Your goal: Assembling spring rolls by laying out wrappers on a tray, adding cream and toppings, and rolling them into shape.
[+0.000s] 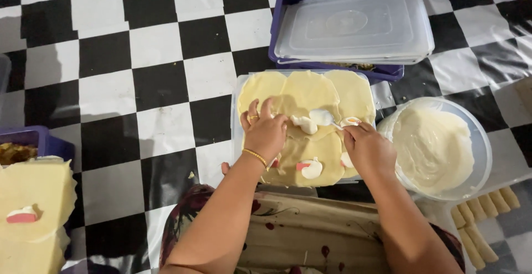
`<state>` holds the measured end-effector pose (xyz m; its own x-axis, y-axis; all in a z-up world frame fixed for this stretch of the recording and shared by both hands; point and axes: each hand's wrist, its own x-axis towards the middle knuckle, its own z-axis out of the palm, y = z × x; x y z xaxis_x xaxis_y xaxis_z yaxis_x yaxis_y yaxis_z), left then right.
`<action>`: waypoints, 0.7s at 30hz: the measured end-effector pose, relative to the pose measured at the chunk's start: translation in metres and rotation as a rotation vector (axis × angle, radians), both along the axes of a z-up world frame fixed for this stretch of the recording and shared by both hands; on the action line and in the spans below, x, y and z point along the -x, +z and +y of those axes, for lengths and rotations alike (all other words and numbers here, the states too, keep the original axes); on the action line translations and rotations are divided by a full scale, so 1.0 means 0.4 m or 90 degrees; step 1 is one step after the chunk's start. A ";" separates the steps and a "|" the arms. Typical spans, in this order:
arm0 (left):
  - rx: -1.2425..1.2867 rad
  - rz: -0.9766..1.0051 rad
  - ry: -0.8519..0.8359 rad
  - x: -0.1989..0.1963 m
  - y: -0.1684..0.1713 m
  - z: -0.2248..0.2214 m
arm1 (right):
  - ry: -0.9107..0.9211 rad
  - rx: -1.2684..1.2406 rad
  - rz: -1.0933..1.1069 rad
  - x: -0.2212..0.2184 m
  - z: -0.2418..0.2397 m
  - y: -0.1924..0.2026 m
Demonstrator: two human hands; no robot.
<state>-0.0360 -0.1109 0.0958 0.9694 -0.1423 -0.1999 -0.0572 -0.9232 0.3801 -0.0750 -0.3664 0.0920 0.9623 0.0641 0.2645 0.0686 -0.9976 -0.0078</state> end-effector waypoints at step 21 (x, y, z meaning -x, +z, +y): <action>0.061 -0.230 0.157 -0.043 -0.149 0.034 | -0.116 0.048 0.044 0.022 -0.233 0.050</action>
